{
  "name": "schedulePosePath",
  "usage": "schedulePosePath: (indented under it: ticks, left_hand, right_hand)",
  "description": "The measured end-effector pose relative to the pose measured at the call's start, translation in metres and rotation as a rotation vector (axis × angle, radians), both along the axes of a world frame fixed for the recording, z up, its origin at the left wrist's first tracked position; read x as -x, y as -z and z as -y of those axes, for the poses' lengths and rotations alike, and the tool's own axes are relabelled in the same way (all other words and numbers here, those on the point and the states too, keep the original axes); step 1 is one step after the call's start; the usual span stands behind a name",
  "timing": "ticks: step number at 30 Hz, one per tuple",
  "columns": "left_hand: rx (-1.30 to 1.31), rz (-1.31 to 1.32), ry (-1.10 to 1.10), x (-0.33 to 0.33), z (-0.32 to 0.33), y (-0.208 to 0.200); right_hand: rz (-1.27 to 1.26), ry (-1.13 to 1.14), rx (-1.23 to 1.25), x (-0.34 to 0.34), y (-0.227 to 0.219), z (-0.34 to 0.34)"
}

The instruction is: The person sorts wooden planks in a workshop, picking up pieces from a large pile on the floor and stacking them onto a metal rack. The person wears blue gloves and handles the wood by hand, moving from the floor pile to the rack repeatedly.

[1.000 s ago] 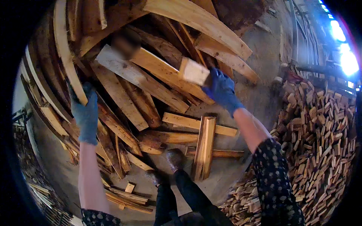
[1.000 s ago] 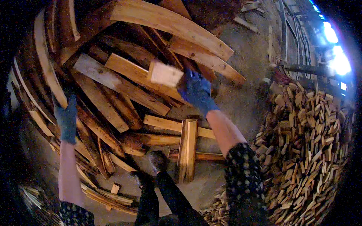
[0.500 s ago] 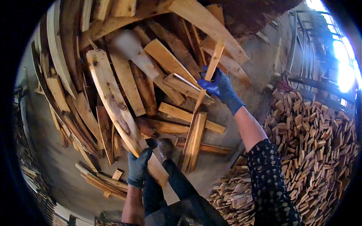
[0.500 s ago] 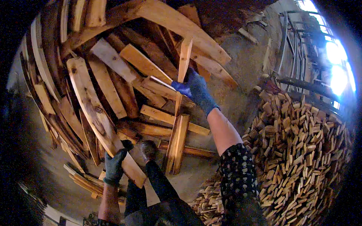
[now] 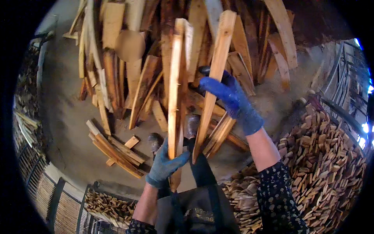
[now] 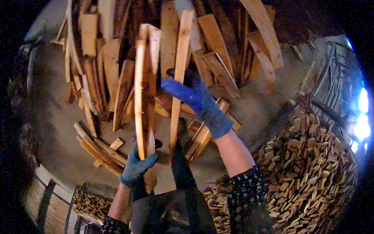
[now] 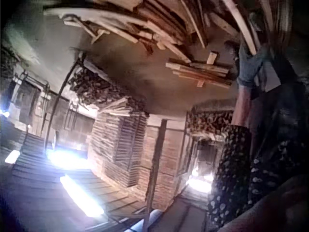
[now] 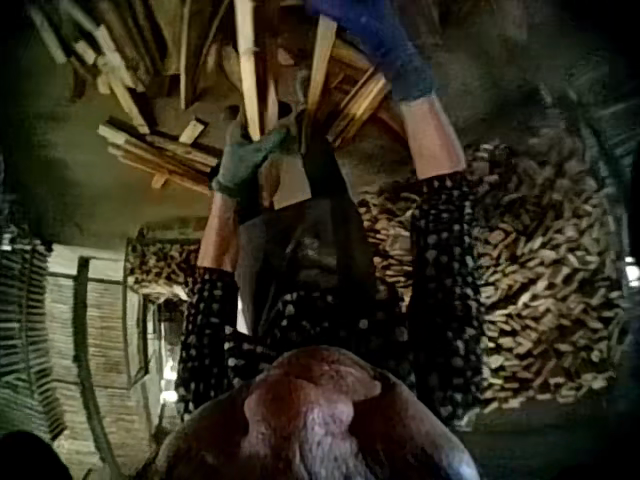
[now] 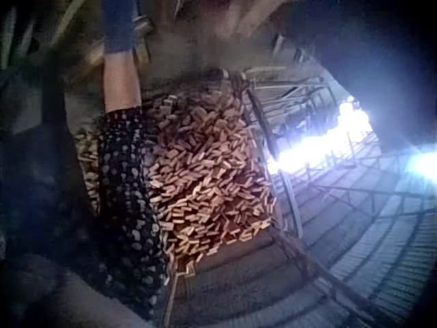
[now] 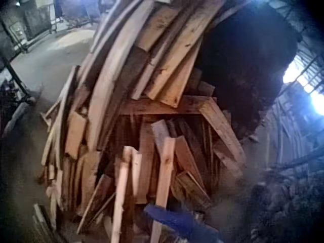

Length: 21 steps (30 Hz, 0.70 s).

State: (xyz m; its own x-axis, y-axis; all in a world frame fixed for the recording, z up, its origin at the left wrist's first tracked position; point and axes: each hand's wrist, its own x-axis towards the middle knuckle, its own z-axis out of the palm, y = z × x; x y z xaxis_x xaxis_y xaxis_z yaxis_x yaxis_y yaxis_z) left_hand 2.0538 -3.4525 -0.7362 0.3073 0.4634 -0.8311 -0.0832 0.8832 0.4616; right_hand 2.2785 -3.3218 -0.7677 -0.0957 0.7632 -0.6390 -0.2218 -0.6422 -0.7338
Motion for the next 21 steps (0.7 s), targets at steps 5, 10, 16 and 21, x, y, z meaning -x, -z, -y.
schedulePosePath:
  ticks: [5,10,16,21]
  left_hand:
    - [-0.040,-0.041,-0.051,0.048,0.030,-0.010]
    - [0.356,0.264,-0.646,0.098,0.078,-0.033]
    - [0.389,0.553,-0.979,0.162,0.160,-0.055]
    - [0.103,-0.479,-0.397,0.231,0.177,-0.088]
  right_hand:
    - [-0.062,0.219,0.193,0.076,0.025,0.030]
    - [-0.229,0.267,0.350,0.119,0.006,0.066]
    - [-0.180,0.129,0.466,0.187,-0.003,0.097]
    - [-0.157,0.099,0.445,0.245,0.039,0.133]
